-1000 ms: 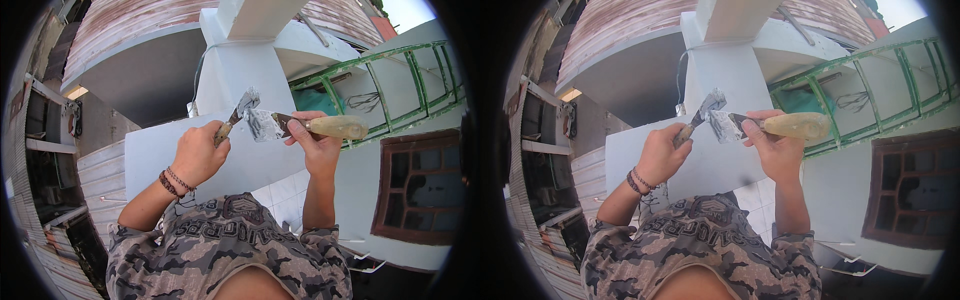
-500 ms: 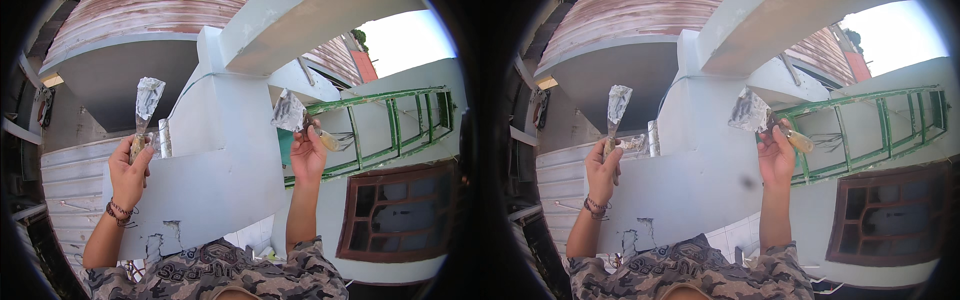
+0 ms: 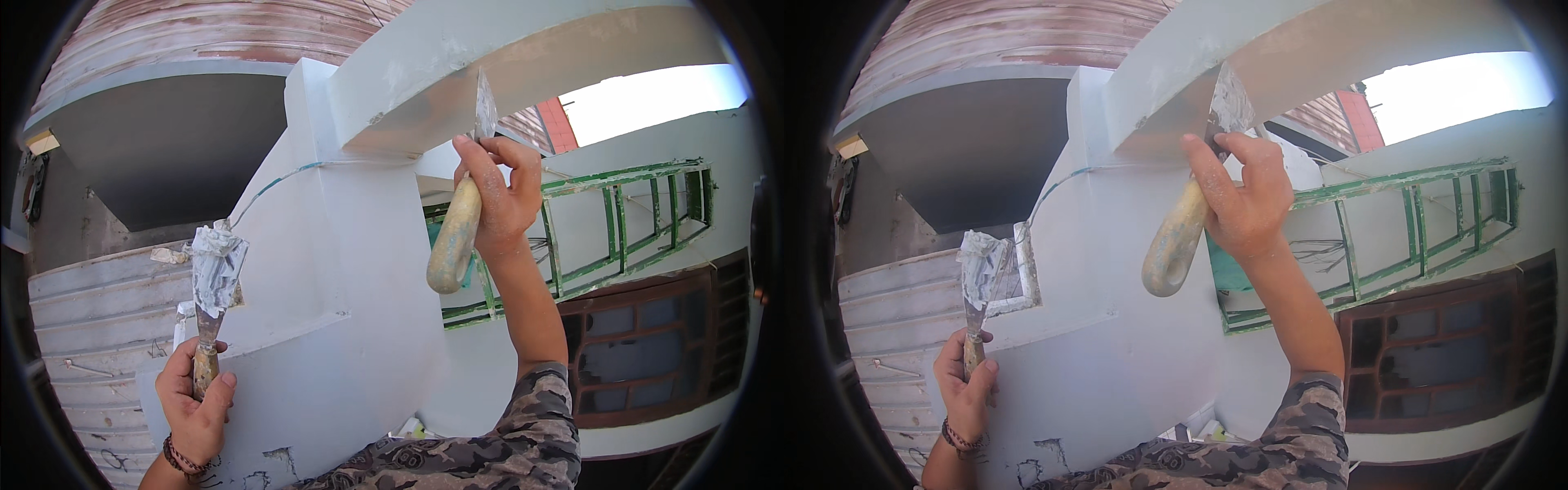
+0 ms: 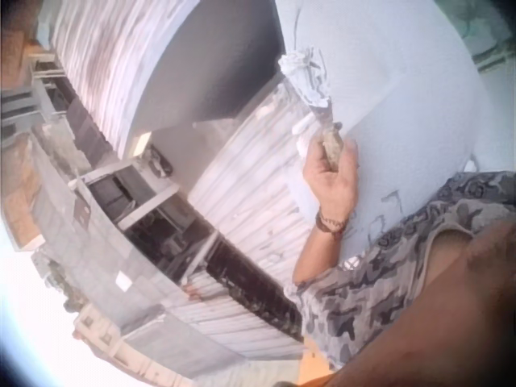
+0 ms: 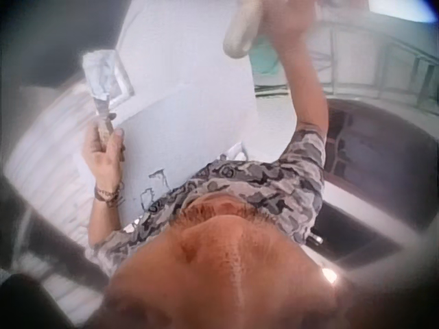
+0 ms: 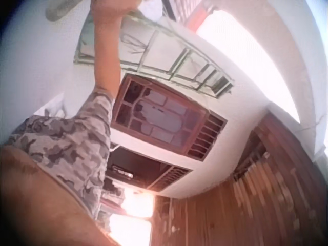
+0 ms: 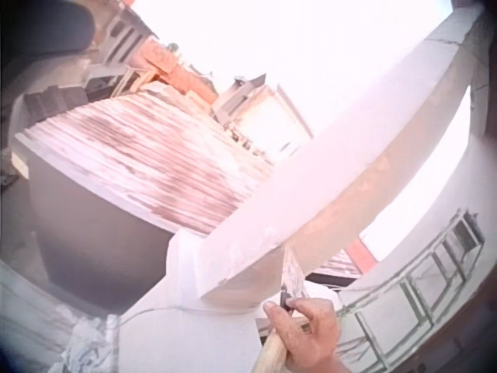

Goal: The person uses two putty knives to apply and smooth white plaster onto a vertical column and adjacent wall. They repeatedly transfer material between the knives and spread it along the surface, working on edges and flat areas.

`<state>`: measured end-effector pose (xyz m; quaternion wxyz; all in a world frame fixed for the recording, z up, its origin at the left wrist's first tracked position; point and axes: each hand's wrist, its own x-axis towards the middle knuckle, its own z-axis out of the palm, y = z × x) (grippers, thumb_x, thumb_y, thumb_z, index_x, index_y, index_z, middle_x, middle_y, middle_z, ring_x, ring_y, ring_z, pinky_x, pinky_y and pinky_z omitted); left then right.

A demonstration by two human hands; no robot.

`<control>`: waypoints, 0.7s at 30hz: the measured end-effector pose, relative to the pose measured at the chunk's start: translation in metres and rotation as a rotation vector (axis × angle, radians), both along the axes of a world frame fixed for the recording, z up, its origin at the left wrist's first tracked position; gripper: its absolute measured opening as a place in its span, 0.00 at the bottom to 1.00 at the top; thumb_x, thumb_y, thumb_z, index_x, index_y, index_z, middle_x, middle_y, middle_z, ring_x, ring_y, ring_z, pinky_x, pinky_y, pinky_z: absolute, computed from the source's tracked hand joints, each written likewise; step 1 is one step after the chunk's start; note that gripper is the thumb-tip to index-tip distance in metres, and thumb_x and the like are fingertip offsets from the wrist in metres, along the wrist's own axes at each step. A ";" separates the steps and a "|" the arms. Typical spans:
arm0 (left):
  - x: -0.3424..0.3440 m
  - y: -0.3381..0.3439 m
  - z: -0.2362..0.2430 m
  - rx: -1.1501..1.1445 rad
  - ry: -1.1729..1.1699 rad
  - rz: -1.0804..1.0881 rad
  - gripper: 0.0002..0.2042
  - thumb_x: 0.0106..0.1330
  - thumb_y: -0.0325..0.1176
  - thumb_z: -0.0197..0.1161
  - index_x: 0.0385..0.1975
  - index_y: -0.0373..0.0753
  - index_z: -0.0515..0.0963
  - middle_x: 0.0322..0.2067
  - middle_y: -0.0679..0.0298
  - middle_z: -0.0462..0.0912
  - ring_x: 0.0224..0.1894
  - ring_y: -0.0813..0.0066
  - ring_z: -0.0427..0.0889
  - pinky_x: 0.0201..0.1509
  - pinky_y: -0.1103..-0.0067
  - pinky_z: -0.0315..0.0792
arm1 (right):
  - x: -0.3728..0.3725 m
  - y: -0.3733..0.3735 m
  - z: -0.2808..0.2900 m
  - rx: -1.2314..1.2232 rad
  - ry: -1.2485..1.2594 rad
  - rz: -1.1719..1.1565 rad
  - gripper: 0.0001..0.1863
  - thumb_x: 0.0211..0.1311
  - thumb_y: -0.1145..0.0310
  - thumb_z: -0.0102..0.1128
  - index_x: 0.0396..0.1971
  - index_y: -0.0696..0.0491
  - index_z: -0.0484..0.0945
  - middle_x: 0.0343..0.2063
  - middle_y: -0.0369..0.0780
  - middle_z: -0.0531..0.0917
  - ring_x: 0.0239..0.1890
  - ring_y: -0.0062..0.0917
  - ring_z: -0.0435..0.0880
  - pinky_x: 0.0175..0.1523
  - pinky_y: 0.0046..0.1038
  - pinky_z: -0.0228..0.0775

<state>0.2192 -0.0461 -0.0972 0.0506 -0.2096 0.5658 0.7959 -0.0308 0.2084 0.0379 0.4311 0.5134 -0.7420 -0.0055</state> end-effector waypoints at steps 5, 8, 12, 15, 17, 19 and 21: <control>0.005 -0.003 -0.018 -0.147 0.046 -0.055 0.15 0.57 0.28 0.59 0.44 0.32 0.71 0.18 0.72 0.71 0.14 0.88 0.66 0.16 0.88 0.60 | -0.014 -0.007 0.014 0.344 0.132 -0.009 0.17 0.39 0.72 0.62 0.36 0.50 0.82 0.35 0.40 0.77 0.36 0.31 0.76 0.35 0.28 0.71; 0.002 -0.001 -0.005 -0.042 -0.055 -0.016 0.15 0.57 0.28 0.58 0.44 0.31 0.70 0.19 0.71 0.71 0.14 0.88 0.66 0.16 0.88 0.60 | -0.014 -0.007 0.027 0.465 0.119 -0.062 0.17 0.40 0.71 0.63 0.36 0.52 0.83 0.37 0.41 0.78 0.39 0.32 0.76 0.38 0.30 0.71; 0.004 -0.002 -0.003 -0.067 -0.033 -0.030 0.14 0.58 0.27 0.58 0.43 0.31 0.70 0.19 0.72 0.70 0.15 0.89 0.66 0.18 0.88 0.59 | -0.014 -0.003 0.038 0.501 0.132 -0.047 0.14 0.41 0.72 0.59 0.34 0.53 0.81 0.38 0.41 0.78 0.40 0.34 0.77 0.40 0.34 0.71; 0.006 -0.002 -0.004 -0.063 -0.019 -0.029 0.14 0.58 0.27 0.58 0.43 0.30 0.71 0.19 0.73 0.70 0.15 0.90 0.65 0.19 0.88 0.58 | -0.015 0.001 0.040 0.549 0.156 -0.047 0.13 0.43 0.72 0.59 0.34 0.54 0.81 0.39 0.41 0.78 0.41 0.34 0.77 0.41 0.35 0.72; 0.006 -0.002 -0.005 -0.074 -0.001 -0.035 0.14 0.58 0.26 0.58 0.43 0.29 0.71 0.19 0.73 0.70 0.16 0.90 0.64 0.20 0.88 0.58 | -0.017 0.005 0.038 0.575 0.176 -0.056 0.13 0.45 0.72 0.59 0.34 0.53 0.81 0.39 0.41 0.79 0.41 0.34 0.77 0.42 0.36 0.72; 0.006 -0.003 -0.004 -0.071 0.018 -0.041 0.14 0.57 0.26 0.58 0.43 0.29 0.71 0.19 0.73 0.70 0.16 0.90 0.64 0.20 0.88 0.57 | -0.018 0.010 0.035 0.594 0.194 -0.070 0.12 0.46 0.72 0.60 0.34 0.53 0.81 0.39 0.41 0.79 0.42 0.34 0.78 0.44 0.36 0.71; 0.006 -0.003 -0.005 -0.075 0.028 -0.041 0.14 0.57 0.26 0.58 0.43 0.29 0.71 0.19 0.73 0.70 0.16 0.90 0.64 0.21 0.88 0.57 | -0.017 0.011 0.034 0.595 0.204 -0.088 0.12 0.46 0.72 0.60 0.34 0.53 0.81 0.39 0.41 0.79 0.42 0.34 0.78 0.45 0.36 0.71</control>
